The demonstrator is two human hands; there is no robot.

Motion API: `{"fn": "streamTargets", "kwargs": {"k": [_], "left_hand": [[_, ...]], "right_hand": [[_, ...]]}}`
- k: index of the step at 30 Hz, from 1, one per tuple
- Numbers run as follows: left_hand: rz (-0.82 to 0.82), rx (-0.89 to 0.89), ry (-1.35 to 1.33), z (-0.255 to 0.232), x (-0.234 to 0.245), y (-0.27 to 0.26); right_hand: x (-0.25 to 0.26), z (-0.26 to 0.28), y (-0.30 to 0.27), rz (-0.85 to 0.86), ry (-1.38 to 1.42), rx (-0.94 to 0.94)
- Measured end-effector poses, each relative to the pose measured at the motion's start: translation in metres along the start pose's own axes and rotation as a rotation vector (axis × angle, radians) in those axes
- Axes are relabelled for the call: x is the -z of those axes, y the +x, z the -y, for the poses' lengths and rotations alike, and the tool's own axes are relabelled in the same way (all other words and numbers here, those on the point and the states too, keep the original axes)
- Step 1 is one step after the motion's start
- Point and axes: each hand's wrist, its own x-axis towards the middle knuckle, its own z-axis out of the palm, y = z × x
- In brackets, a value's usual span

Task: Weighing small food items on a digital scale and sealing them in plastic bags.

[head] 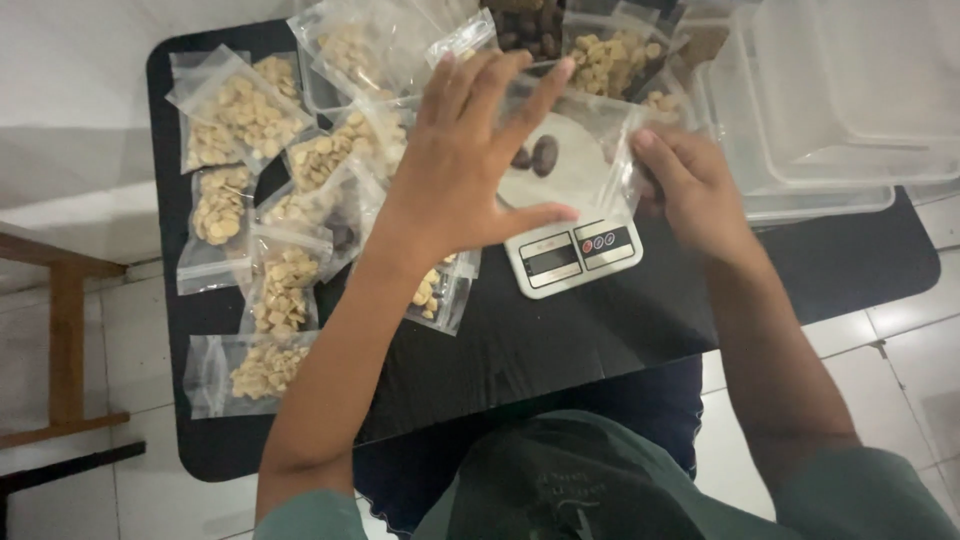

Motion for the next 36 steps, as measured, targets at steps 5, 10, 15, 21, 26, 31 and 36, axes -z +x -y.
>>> {"fn": "streamTargets", "kwargs": {"k": [5, 10, 15, 21, 26, 31, 36], "left_hand": [[-0.032, 0.000, -0.005, 0.001, -0.008, 0.001], [-0.056, -0.021, -0.077, 0.000, -0.018, 0.000], [-0.002, 0.008, -0.115, 0.003, -0.025, -0.003], [-0.039, -0.019, -0.046, 0.005, -0.019, -0.004], [-0.013, -0.032, -0.070, 0.001, -0.022, -0.004], [0.003, -0.048, -0.068, -0.002, -0.018, -0.003], [0.057, -0.028, -0.062, -0.003, -0.021, -0.003]], "right_hand": [[-0.013, -0.060, -0.011, -0.185, 0.291, -0.134], [-0.027, -0.067, -0.018, -0.237, 0.302, -0.203], [-0.022, -0.060, -0.030, -0.151, -0.459, -0.250], [0.001, -0.059, -0.046, -0.266, -0.940, -0.201], [0.008, -0.026, -0.023, -0.188, -0.554, 0.216], [-0.002, -0.023, 0.019, -0.083, -0.413, 0.448], [-0.007, -0.083, 0.044, -0.125, -0.354, 0.615]]}}
